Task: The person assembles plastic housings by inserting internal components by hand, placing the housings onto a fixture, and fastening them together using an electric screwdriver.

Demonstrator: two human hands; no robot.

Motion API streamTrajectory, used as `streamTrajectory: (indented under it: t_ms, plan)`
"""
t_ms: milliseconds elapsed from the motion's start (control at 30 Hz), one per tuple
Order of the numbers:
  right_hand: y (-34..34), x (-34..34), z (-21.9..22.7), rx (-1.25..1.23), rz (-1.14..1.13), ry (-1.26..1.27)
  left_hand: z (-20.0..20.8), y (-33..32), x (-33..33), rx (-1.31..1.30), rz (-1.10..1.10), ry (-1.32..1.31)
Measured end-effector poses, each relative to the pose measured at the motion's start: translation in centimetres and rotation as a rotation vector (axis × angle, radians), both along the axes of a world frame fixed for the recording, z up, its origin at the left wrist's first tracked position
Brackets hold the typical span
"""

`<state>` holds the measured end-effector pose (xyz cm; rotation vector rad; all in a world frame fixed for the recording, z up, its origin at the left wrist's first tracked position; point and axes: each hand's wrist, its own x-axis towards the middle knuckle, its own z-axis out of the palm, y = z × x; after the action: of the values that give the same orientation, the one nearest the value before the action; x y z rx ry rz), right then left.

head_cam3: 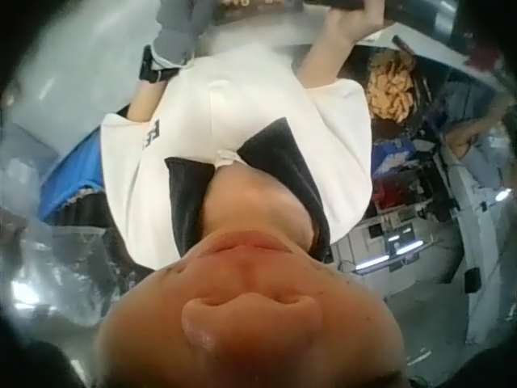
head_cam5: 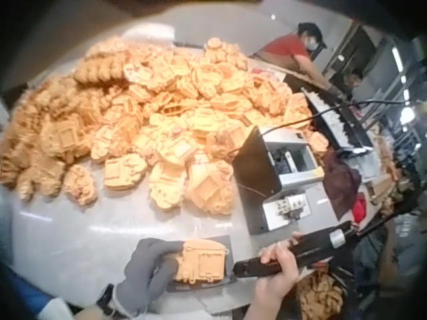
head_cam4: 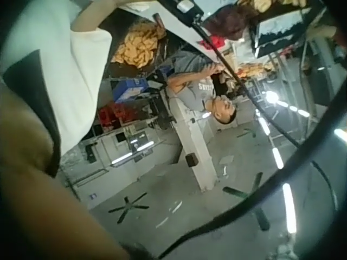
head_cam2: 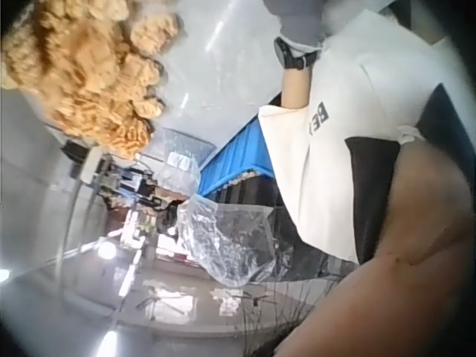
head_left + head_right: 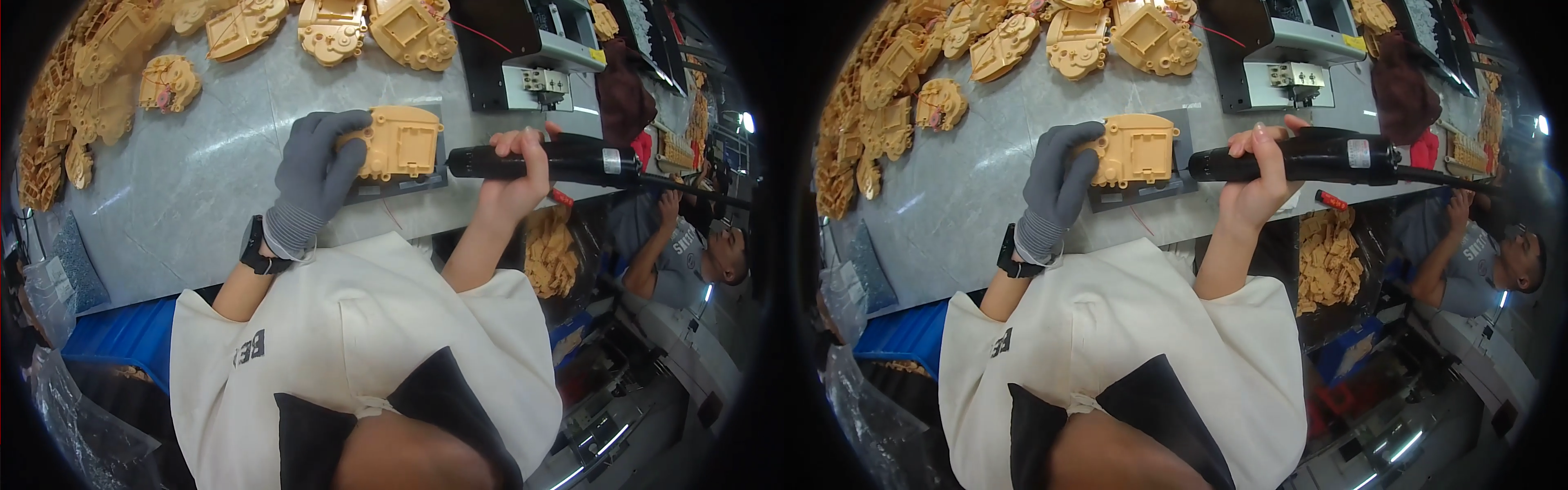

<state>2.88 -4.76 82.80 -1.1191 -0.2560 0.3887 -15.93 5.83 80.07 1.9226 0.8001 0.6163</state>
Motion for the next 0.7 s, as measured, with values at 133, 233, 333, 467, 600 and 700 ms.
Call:
streamTrajectory:
  t_ms: [133, 233, 333, 467, 600, 700]
  plan:
    - [1.1, -0.9, -0.1, 0.045, -0.071, 0.031, 0.7, 0.1, -0.4, 0.098, 0.006, 0.033]
    - [1.1, -1.2, -0.6, 0.111, -0.096, 0.049, 2.0, -1.0, -0.7, 0.174, 0.019, 0.137]
    - [1.2, -1.2, -0.7, 0.100, -0.073, 0.040, 0.6, -1.0, -1.1, 0.346, -0.019, 0.173]
    - [0.3, -0.3, -0.7, 0.112, -0.083, -0.026, 1.2, -1.4, -1.7, 0.329, -0.034, 0.060]
    - [-0.7, 0.9, -0.6, 0.096, -0.110, -0.029, -1.2, -1.7, -1.8, 0.377, 0.008, 0.065]
    - [-0.7, 0.7, -0.7, 0.019, -0.106, -0.064, 0.6, -1.1, -1.6, 0.338, -0.024, 0.151]
